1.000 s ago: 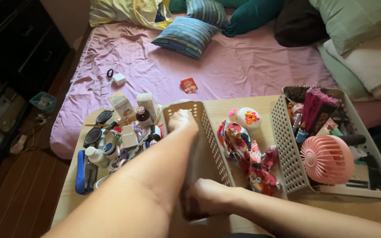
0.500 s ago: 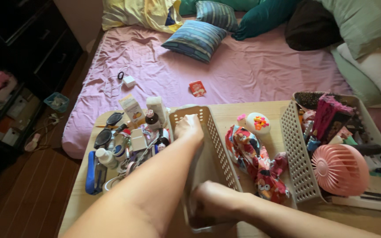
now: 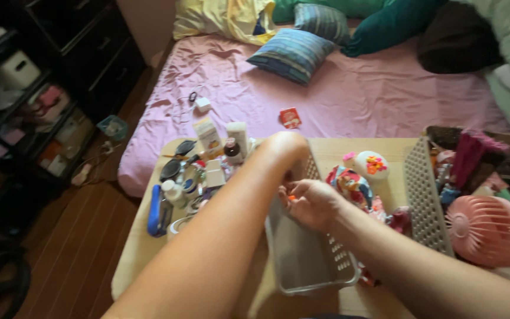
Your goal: The person sorts various small items from a table into a beige plastic basket. They handle bottles, a small fan, and a patterned cloth, placing them into the basket one by one.
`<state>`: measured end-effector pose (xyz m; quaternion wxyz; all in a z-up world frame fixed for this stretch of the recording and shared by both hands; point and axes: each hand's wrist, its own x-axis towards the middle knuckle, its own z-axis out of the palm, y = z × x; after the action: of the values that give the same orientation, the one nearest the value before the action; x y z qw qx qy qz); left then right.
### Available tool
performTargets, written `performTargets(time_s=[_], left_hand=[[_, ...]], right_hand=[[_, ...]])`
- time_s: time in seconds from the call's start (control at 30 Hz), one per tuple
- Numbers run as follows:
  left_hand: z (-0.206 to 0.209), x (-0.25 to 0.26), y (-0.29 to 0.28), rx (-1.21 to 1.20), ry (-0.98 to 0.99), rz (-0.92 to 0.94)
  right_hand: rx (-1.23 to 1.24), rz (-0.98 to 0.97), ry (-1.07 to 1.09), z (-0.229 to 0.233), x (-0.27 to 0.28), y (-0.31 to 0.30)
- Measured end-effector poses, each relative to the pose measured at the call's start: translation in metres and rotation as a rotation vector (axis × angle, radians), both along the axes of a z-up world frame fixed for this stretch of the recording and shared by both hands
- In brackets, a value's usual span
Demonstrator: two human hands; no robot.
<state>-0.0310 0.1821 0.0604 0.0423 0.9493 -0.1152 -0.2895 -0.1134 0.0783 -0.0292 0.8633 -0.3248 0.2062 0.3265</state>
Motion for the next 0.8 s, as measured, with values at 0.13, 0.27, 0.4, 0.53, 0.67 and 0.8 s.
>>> performTargets(time_s=[0.13,0.27,0.4,0.53,0.67,0.8], left_hand=[[-0.011,-0.016,-0.013,0.014,-0.073,-0.056],[-0.024,-0.009,0.007,-0.171,-0.190,0.142],[-0.046,0.011,0.026,-0.340,-0.289,0.320],[-0.089,0.009,0.013,-0.142,-0.364,0.209],[-0.115,0.009,0.009,-0.100,-0.335,0.232],[-0.121,0.008,0.012,-0.153,-0.377,0.246]], right_hand=[[0.134,0.080,-0.098,0.001,0.001,-0.003],[0.197,0.088,0.234,-0.025,0.002,-0.009],[-0.101,0.092,0.237,-0.060,0.004,-0.017],[0.028,0.130,0.035,-0.083,0.017,-0.021],[-0.953,0.246,-0.335,-0.072,0.042,-0.017],[-1.477,0.390,-0.623,-0.031,0.062,0.003]])
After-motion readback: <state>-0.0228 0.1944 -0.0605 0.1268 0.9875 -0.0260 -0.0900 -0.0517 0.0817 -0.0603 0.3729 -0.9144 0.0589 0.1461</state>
